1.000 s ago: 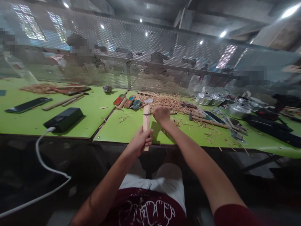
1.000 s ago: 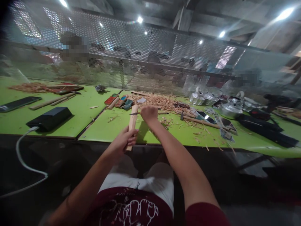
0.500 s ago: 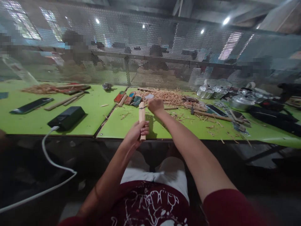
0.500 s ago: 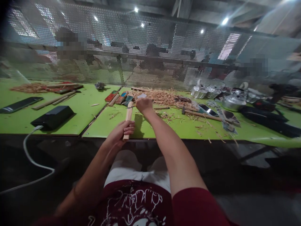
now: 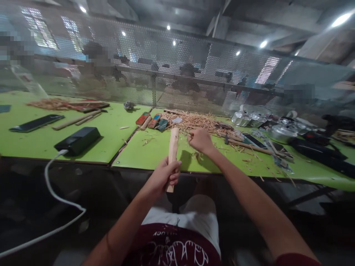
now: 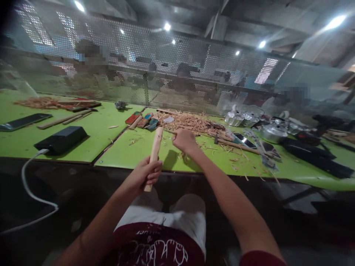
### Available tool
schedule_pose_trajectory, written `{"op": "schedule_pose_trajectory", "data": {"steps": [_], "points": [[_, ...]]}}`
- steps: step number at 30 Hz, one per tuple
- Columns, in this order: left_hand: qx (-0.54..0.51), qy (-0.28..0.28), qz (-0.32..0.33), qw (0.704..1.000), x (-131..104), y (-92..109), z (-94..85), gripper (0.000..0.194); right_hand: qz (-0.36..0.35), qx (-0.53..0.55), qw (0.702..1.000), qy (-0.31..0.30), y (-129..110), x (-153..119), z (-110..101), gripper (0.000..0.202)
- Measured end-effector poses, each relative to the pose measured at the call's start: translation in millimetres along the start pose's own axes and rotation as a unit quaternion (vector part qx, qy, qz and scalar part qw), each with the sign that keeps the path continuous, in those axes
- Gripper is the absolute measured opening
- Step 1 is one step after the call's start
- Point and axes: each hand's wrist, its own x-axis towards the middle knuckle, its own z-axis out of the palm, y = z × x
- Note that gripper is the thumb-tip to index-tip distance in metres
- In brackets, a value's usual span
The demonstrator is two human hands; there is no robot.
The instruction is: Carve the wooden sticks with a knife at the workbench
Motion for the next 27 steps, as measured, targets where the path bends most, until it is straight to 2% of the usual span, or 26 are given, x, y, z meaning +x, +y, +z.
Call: {"op": "schedule_pose_trajectory", "data": {"steps": [3, 7, 12, 18, 23, 27], "points": [[0.006, -0.001, 0.002, 1.0, -0.7, -5.6, 2.3, 0.048, -0.026, -0.037, 0.999, 0.009, -21.8, -17.0, 0.2, 0.035], [-0.003, 0.004, 0.007, 1.0, -0.3, -7.8, 4.2, 0.048, -0.017, -0.051, 0.999, 0.001, -27.6, -19.9, 2.3, 0.041], [-0.053, 0.011, -0.02, 0.998, 4.2, -1.7, 6.4, 0.043, -0.01, -0.047, 0.999, -0.016, -22.3, -2.3, 16.7, 0.043], [-0.15, 0.063, -0.078, 0.984, 9.7, 13.8, 6.5, 0.025, -0.032, -0.028, 0.999, -0.002, -27.3, 25.8, 39.8, 0.043], [-0.249, 0.076, -0.118, 0.958, 6.6, 28.4, 2.5, 0.028, -0.078, -0.035, 0.996, 0.015, -33.8, 45.4, 47.2, 0.043], [-0.317, 0.062, -0.134, 0.937, 8.4, 36.7, -5.6, 0.031, -0.116, -0.049, 0.991, 0.042, -45.0, 57.0, 50.5, 0.041]]}}
